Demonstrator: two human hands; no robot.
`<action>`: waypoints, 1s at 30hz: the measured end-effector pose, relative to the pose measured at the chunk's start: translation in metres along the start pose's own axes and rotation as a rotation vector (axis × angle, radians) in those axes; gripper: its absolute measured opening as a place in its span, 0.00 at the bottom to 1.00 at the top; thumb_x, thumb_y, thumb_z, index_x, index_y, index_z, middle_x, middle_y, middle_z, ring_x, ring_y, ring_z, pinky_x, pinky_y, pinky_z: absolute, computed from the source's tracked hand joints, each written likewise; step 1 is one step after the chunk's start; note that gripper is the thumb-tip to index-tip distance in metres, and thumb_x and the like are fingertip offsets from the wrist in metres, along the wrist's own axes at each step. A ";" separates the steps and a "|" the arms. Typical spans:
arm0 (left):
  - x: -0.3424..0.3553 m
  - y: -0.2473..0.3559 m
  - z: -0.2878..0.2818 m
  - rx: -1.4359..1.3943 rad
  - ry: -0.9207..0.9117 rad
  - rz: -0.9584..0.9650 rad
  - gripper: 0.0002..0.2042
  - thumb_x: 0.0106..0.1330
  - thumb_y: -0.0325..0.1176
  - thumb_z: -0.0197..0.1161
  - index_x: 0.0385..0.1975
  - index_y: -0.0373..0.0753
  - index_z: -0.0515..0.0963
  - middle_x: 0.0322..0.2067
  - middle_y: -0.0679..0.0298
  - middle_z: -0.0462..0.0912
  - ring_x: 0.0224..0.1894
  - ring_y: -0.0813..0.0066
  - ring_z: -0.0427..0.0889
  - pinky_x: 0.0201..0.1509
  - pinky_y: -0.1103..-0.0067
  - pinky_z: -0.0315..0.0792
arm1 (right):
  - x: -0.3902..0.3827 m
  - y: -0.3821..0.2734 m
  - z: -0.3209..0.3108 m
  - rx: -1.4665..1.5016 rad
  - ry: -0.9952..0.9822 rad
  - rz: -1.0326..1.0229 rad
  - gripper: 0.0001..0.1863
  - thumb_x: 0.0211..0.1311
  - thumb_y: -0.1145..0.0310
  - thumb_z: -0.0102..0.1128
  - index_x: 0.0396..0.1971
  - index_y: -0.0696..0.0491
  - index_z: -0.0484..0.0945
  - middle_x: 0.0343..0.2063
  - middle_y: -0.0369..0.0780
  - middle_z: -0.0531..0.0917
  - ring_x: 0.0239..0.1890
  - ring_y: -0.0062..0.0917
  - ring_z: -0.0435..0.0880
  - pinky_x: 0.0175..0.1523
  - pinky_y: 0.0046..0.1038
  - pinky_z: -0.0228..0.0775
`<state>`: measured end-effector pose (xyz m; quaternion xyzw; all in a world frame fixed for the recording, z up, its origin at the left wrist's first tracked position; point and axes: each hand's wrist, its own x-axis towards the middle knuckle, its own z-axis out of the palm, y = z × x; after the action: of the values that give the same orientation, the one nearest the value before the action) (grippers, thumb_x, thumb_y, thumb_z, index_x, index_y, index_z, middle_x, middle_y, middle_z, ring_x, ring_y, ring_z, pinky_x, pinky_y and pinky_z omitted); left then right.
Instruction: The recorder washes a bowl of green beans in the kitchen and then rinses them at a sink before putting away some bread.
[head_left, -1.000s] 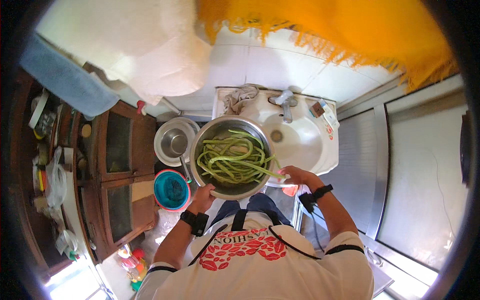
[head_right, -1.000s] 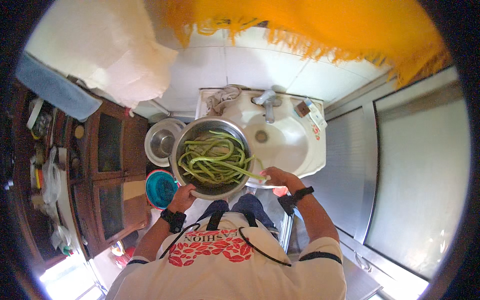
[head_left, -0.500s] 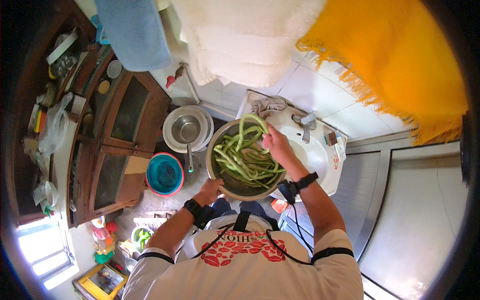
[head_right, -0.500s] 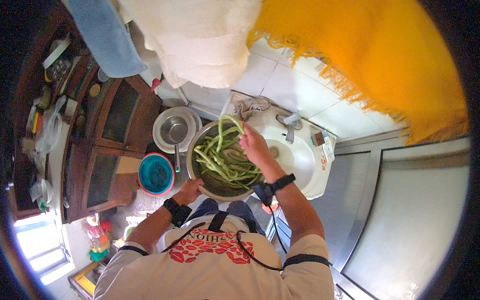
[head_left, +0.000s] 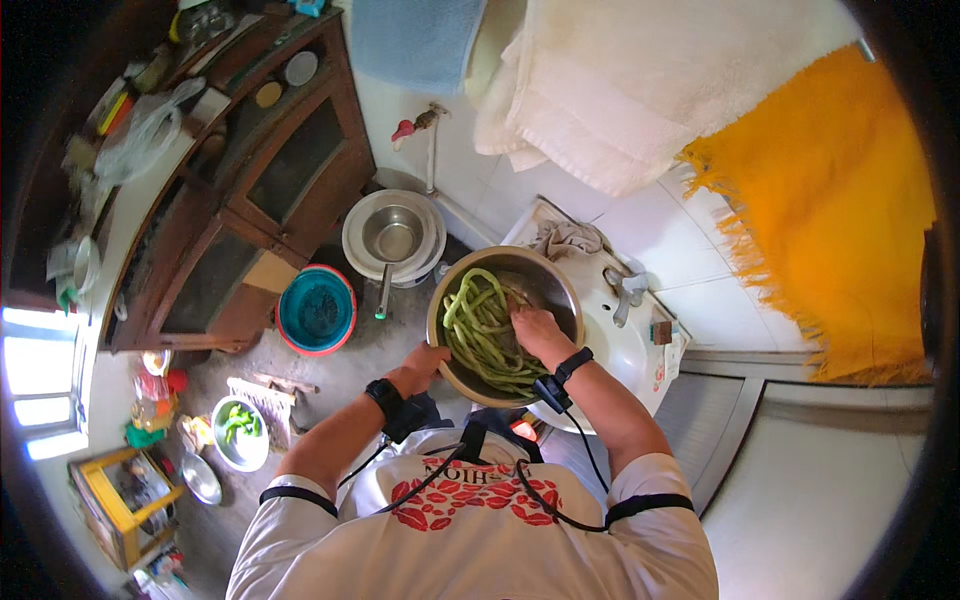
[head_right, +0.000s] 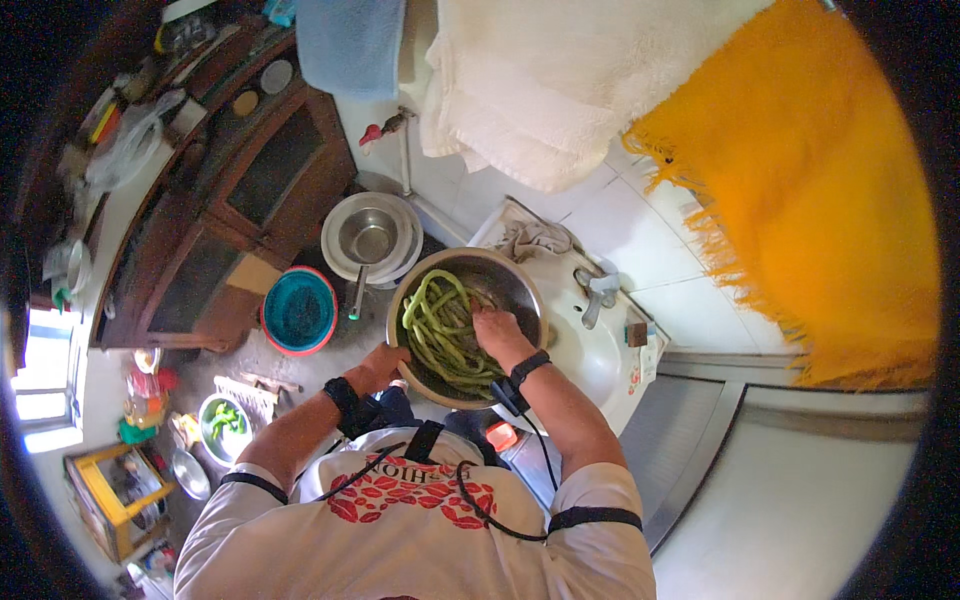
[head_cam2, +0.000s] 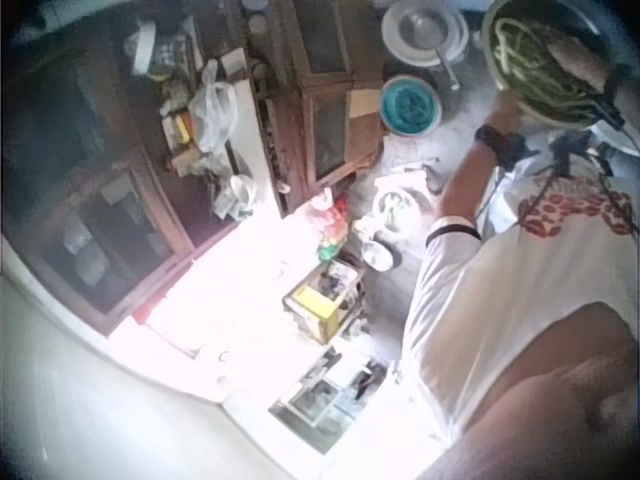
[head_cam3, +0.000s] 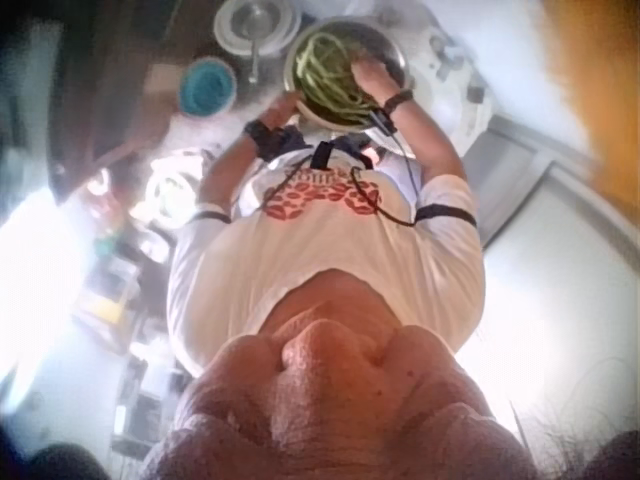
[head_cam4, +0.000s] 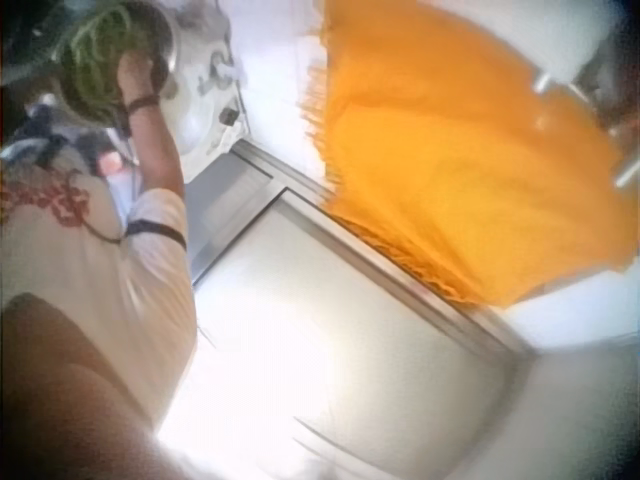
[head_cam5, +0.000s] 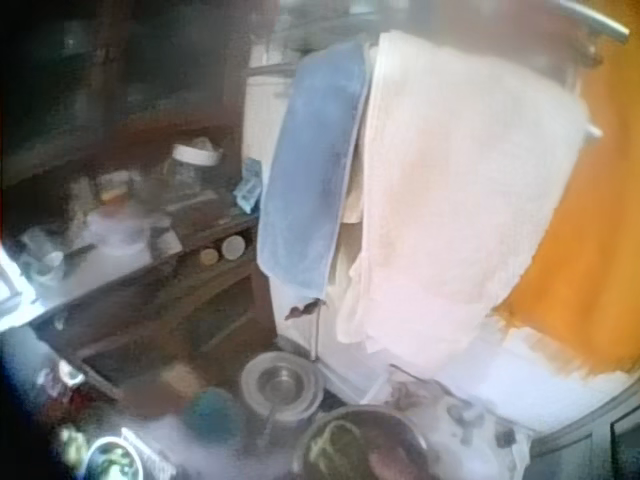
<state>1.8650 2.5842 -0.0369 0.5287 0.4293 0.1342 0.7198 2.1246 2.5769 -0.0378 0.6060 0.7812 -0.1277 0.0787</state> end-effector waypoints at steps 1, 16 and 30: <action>-0.003 -0.001 0.006 -0.064 0.031 -0.073 0.10 0.43 0.23 0.61 0.27 0.37 0.71 0.23 0.55 0.75 0.28 0.59 0.77 0.30 0.73 0.70 | 0.000 0.006 0.000 -0.007 -0.002 -0.022 0.20 0.49 0.74 0.45 0.46 0.61 0.66 0.26 0.47 0.76 0.29 0.36 0.77 0.29 0.34 0.71; -0.020 -0.046 0.055 -0.843 0.354 -0.265 0.12 0.50 0.22 0.50 0.36 0.28 0.69 0.33 0.53 0.76 0.32 0.60 0.76 0.35 0.73 0.73 | 0.005 -0.052 -0.035 0.143 -0.030 -0.077 0.38 0.45 0.45 0.55 0.57 0.42 0.57 0.56 0.48 0.56 0.56 0.46 0.57 0.56 0.48 0.50; -0.029 -0.035 0.061 -0.781 0.311 -0.298 0.10 0.52 0.23 0.49 0.35 0.30 0.68 0.30 0.58 0.72 0.30 0.66 0.75 0.35 0.73 0.73 | -0.017 -0.034 -0.027 0.169 -0.239 -0.189 0.35 0.54 0.52 0.47 0.61 0.44 0.47 0.62 0.44 0.40 0.63 0.47 0.39 0.59 0.56 0.31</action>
<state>1.8853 2.5118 -0.0492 0.1231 0.5208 0.2590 0.8041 2.0972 2.5615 -0.0037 0.5147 0.8063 -0.2709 0.1075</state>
